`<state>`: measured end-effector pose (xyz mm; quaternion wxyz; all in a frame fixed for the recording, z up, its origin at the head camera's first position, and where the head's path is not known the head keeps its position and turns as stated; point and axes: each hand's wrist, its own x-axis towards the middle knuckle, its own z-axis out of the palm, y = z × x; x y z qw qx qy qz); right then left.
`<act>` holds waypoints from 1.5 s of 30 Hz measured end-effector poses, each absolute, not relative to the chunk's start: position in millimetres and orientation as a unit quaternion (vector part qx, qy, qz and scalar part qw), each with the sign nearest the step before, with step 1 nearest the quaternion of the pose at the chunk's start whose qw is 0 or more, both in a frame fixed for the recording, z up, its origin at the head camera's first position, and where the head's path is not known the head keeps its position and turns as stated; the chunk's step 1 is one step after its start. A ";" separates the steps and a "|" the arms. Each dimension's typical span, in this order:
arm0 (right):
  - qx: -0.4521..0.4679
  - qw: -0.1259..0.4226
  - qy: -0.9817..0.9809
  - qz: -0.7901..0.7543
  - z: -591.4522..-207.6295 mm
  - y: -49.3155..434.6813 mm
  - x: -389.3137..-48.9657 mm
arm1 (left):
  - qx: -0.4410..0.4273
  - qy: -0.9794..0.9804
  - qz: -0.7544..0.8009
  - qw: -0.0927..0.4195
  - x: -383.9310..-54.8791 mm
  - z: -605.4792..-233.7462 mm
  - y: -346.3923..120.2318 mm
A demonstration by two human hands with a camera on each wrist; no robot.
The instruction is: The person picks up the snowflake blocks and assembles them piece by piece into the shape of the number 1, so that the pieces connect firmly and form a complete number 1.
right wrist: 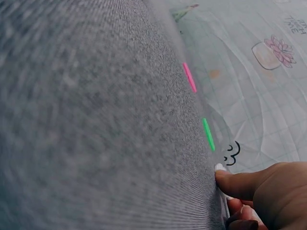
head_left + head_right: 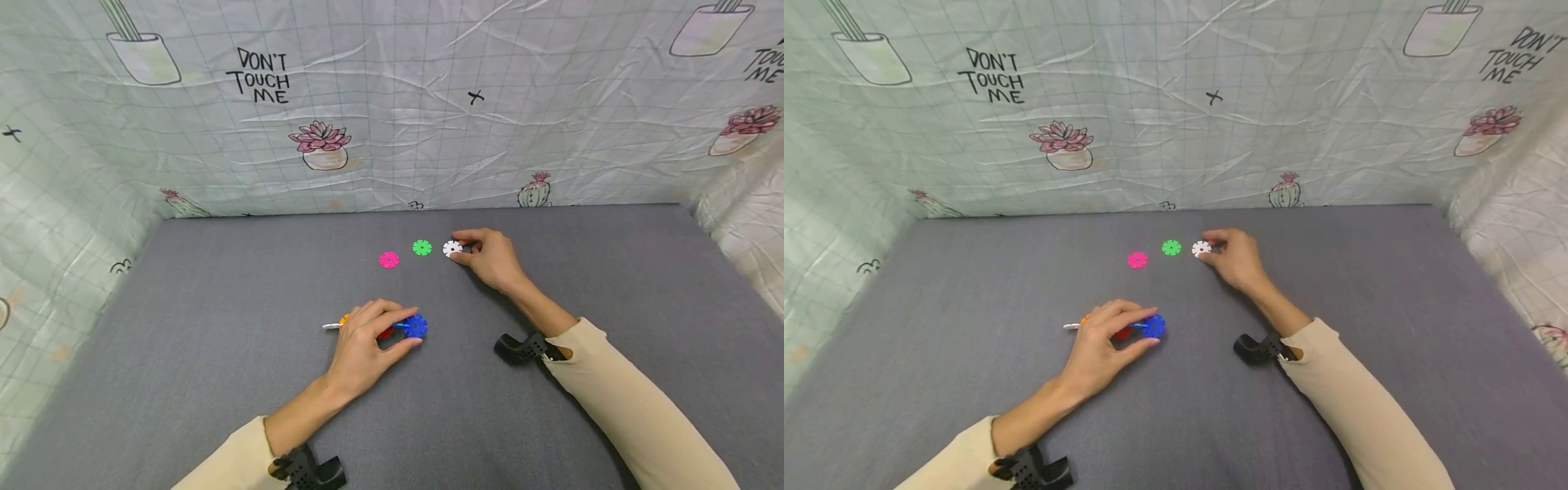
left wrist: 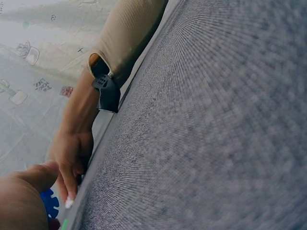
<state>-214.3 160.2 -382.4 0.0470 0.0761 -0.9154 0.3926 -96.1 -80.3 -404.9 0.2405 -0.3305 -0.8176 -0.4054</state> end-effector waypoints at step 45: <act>0.148 -0.018 -0.831 0.536 -364.9 168.2 -128.5 | -0.313 -0.829 -0.400 0.235 -92.8 -409.4 -80.6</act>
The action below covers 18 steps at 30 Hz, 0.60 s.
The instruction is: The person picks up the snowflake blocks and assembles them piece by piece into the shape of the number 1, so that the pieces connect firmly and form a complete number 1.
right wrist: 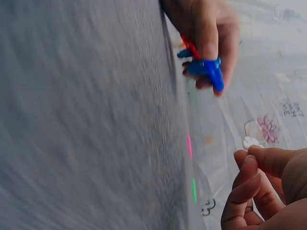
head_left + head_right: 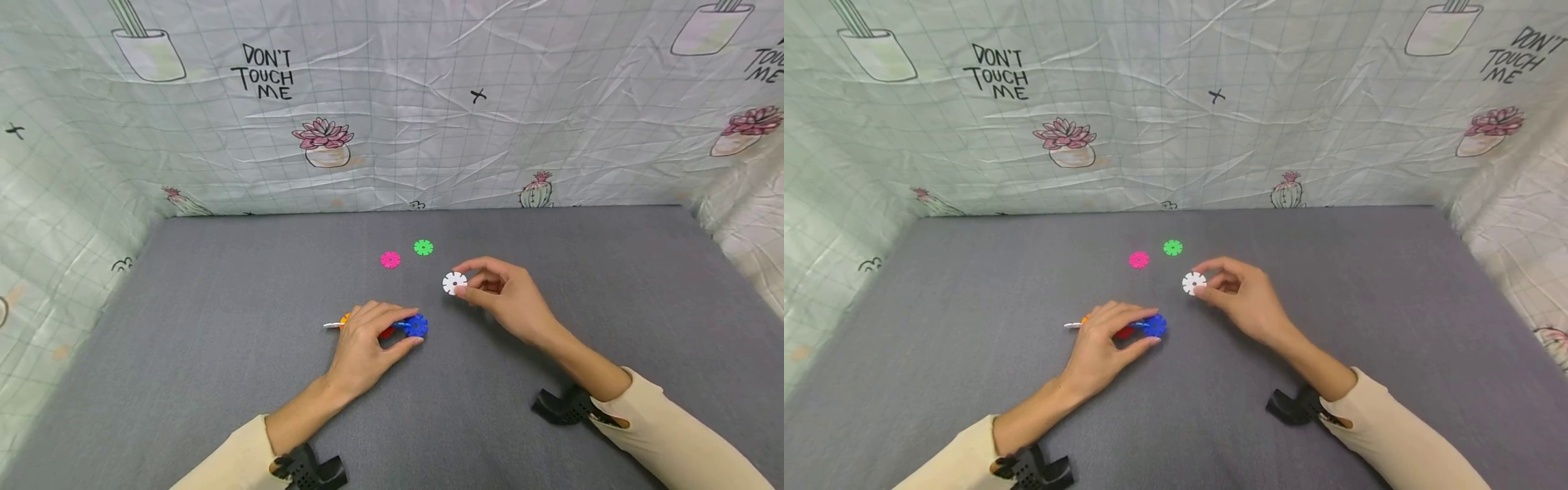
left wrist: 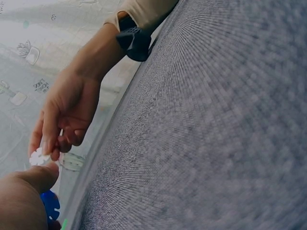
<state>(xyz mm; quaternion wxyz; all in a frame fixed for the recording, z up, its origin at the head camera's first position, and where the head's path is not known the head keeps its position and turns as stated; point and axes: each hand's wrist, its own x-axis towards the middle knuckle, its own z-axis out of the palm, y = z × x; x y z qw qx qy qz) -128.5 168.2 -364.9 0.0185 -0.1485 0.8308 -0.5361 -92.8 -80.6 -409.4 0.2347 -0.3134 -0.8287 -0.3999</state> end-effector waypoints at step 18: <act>-0.231 0.022 0.819 -0.525 -374.6 154.7 -105.4 | -0.315 -0.826 -0.401 0.241 -93.2 -406.1 -80.5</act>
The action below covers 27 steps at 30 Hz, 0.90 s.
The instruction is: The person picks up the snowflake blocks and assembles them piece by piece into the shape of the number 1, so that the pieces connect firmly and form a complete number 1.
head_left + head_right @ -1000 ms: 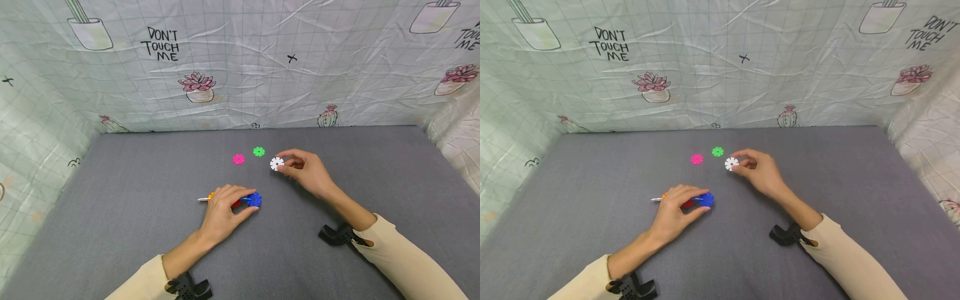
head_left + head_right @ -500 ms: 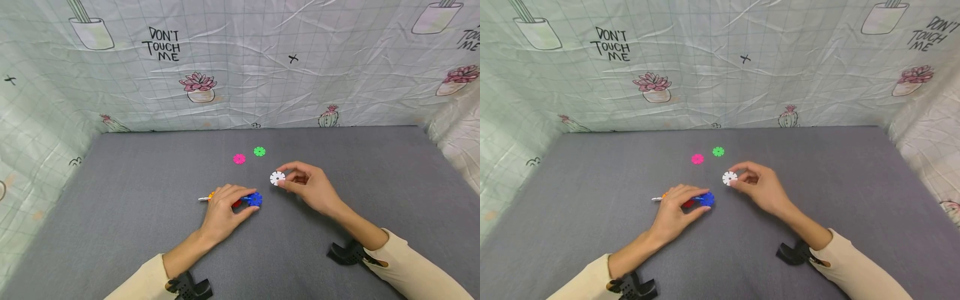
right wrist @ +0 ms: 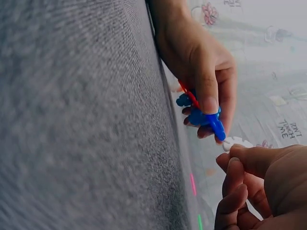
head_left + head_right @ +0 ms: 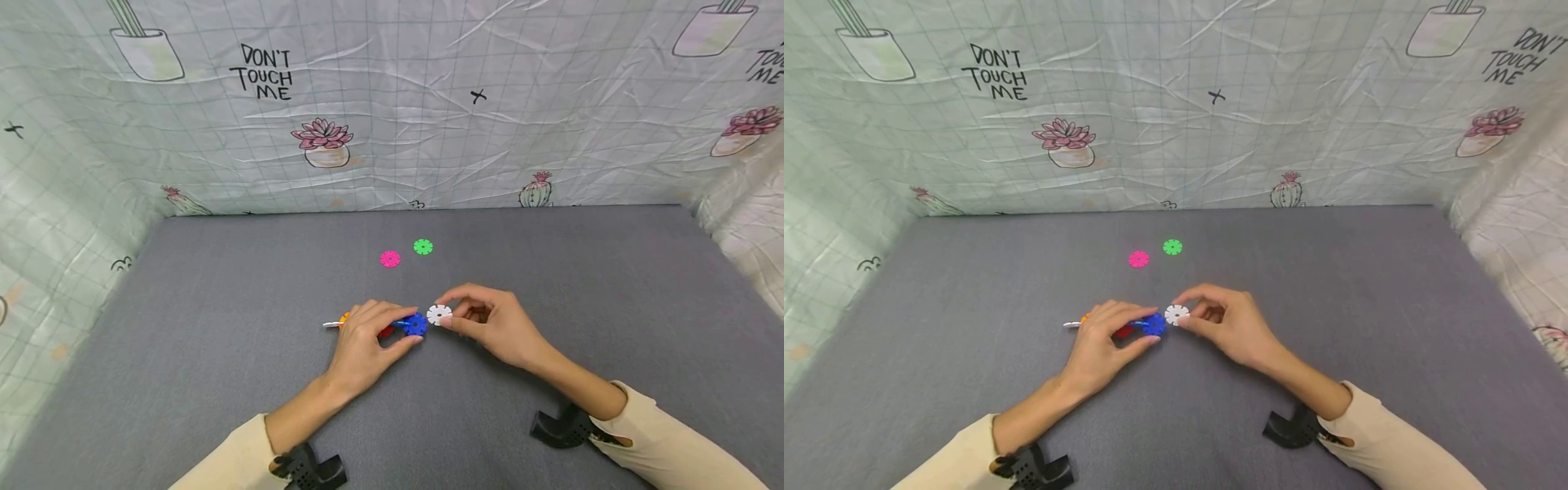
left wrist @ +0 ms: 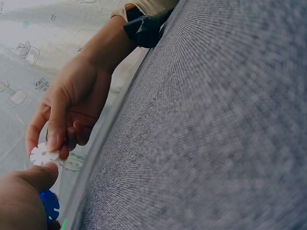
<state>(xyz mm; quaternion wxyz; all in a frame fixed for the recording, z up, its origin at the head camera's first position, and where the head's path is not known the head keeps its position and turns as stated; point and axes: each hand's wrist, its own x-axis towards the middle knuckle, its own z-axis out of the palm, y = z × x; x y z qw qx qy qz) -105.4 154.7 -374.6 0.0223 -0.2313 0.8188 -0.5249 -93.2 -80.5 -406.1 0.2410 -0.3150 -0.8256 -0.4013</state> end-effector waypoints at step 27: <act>-0.308 -0.075 0.818 -0.480 -379.5 148.5 -103.8 | -0.310 -0.829 -0.406 0.228 -93.3 -404.6 -80.6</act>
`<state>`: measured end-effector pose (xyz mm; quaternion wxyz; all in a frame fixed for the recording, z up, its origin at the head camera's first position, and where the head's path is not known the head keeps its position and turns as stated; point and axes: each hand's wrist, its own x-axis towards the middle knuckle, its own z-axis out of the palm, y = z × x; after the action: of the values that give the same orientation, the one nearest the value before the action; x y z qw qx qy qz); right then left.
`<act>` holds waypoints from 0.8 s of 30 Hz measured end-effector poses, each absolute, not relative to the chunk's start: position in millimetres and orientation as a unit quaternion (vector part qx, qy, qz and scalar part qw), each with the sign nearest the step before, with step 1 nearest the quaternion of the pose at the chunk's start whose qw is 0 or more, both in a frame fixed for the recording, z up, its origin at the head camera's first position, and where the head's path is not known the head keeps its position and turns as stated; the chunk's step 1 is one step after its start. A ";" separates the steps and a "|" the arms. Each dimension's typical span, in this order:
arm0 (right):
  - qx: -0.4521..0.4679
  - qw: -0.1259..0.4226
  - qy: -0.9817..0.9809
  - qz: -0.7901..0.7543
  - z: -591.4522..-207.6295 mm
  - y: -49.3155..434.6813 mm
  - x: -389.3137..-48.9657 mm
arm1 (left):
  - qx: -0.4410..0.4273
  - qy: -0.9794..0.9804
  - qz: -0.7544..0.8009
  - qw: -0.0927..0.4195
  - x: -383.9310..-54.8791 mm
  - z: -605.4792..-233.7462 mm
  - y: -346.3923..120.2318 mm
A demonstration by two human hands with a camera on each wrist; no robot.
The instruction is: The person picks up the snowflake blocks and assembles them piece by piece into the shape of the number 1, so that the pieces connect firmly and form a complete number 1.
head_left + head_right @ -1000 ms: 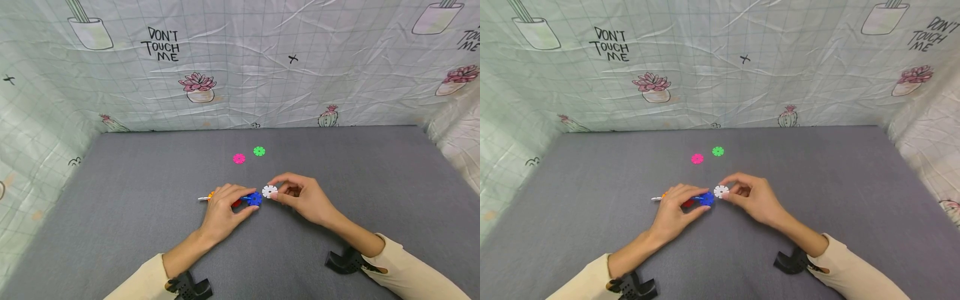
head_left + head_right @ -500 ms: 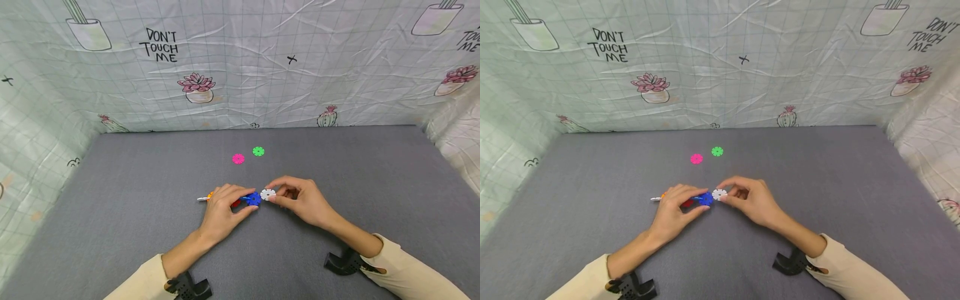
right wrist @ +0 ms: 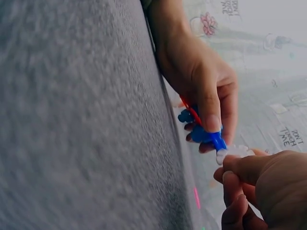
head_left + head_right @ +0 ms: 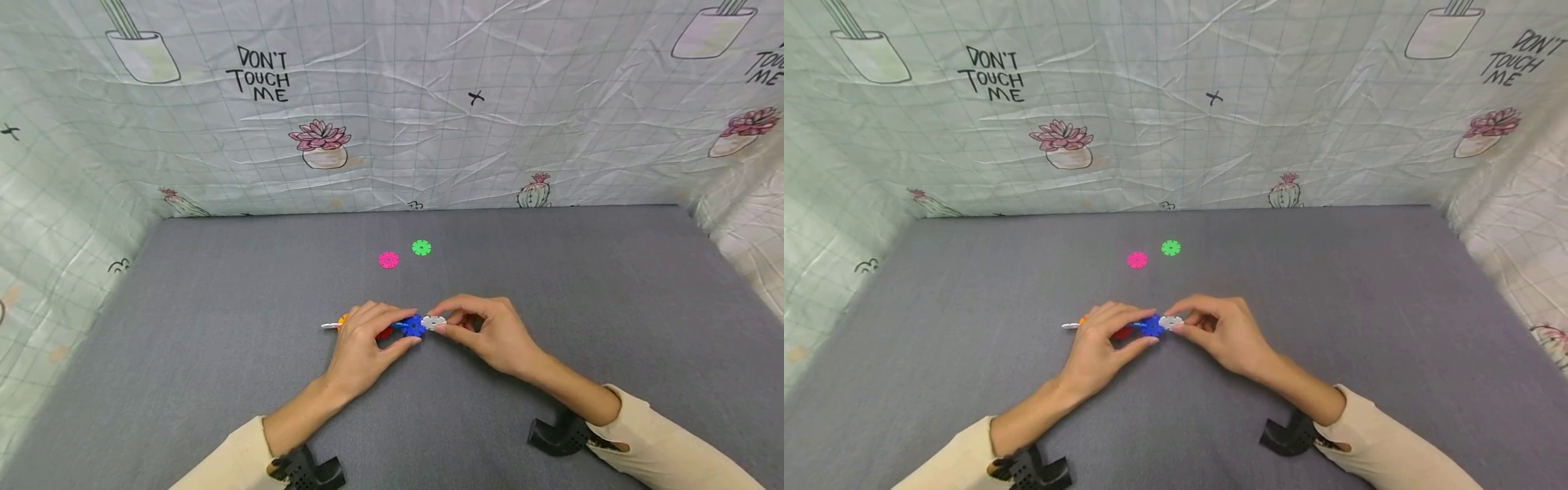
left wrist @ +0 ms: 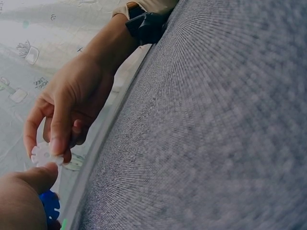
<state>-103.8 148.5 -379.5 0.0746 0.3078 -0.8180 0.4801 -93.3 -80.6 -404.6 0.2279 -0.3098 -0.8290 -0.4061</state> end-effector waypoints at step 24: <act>0.321 0.118 -0.805 0.485 -368.2 133.3 -91.0 | -0.321 -0.822 -0.406 0.237 -94.4 -405.8 -79.8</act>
<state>-91.0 133.3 -368.2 0.1179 0.3206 -0.8048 0.4854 -94.4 -79.8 -405.8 0.2374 -0.3209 -0.8219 -0.4064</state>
